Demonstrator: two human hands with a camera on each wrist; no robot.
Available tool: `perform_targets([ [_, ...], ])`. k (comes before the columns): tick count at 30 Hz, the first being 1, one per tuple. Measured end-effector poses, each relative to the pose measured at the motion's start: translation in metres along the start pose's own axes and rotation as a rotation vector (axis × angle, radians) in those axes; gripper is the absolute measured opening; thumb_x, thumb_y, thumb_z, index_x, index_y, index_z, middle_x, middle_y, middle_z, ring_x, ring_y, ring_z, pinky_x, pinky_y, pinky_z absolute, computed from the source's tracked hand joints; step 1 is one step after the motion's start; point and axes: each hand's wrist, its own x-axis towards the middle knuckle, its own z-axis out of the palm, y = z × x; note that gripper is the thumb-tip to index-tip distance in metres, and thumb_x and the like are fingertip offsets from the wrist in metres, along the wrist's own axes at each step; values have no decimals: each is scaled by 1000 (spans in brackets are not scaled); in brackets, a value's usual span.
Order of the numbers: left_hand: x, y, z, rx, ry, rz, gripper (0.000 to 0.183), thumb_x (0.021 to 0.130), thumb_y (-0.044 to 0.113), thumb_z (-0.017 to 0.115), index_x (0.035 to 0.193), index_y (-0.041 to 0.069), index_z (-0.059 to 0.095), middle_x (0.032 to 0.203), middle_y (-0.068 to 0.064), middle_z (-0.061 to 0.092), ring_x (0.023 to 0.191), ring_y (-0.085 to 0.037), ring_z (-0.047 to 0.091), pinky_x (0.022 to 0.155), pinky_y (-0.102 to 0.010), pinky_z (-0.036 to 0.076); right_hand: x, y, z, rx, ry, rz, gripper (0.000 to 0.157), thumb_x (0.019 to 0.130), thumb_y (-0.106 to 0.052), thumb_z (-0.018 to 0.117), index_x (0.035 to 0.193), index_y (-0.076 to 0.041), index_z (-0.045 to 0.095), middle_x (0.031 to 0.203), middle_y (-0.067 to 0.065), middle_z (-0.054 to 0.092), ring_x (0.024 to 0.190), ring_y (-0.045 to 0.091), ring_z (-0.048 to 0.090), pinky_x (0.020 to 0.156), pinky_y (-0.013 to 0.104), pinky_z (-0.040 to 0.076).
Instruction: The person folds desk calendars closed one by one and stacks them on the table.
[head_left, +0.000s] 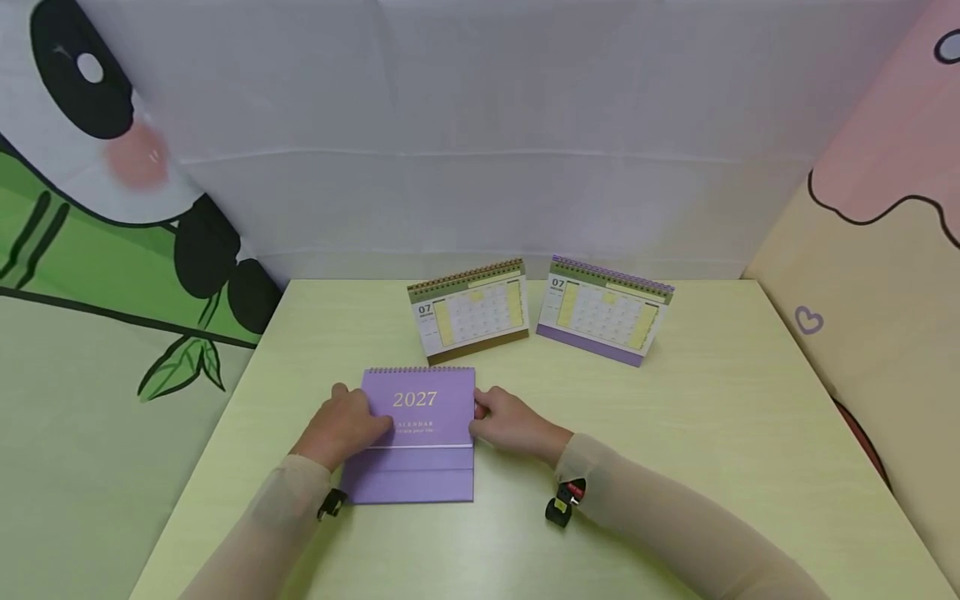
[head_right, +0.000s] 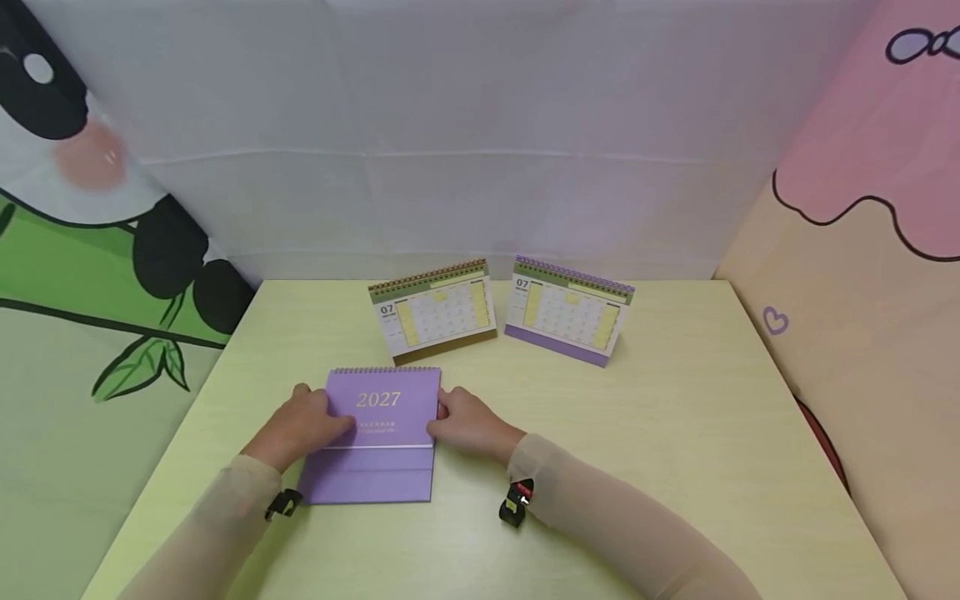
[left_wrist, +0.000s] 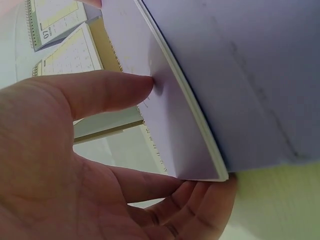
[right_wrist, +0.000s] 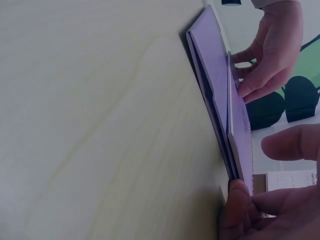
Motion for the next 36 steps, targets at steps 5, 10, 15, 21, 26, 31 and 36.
perform_targets([
  [5,1,0,0,15,-2,1,54,103,33,73,119,-18,70,118,-27,53,93,-35,62,79,-44,55,0,-1,-1,4,-8,-15,61,100,-11,73,155,12,64,112,10,60,93,20,52,75,27,41],
  [10,-1,0,0,18,-3,-1,56,103,33,72,121,-20,69,118,-28,52,93,-37,61,80,-46,56,1,-1,-1,14,-30,-32,51,100,-10,73,145,12,66,108,9,57,90,18,50,73,26,40],
  [15,-3,2,0,14,-2,-1,56,102,33,72,120,-20,69,121,-31,52,94,-38,61,80,-47,56,2,-2,-2,-30,-36,-54,27,101,-10,73,122,7,70,105,8,56,89,19,50,74,26,41],
  [21,0,3,1,29,-6,-19,58,102,33,72,123,-20,69,122,-29,52,95,-37,62,79,-45,56,0,-3,-3,-94,-35,-80,17,102,-9,71,92,-8,58,99,7,53,84,19,50,71,27,40],
  [26,1,4,1,47,-16,-25,57,102,35,72,121,-19,70,121,-28,52,95,-35,61,78,-44,55,1,0,-1,-154,-26,-109,21,102,-11,70,90,-11,53,99,6,51,84,19,48,71,27,39],
  [31,-1,5,-1,56,-22,-17,57,103,35,71,118,-19,70,120,-29,51,95,-36,61,78,-45,55,1,3,1,-199,-27,-119,19,102,-13,69,92,-10,52,102,8,49,87,19,46,71,28,37],
  [36,-2,5,-1,62,-22,-10,57,102,36,71,117,-19,70,118,-28,51,95,-37,60,78,-45,54,7,12,4,-211,-26,-157,14,102,-16,65,96,-9,54,102,8,49,86,18,46,71,29,38],
])
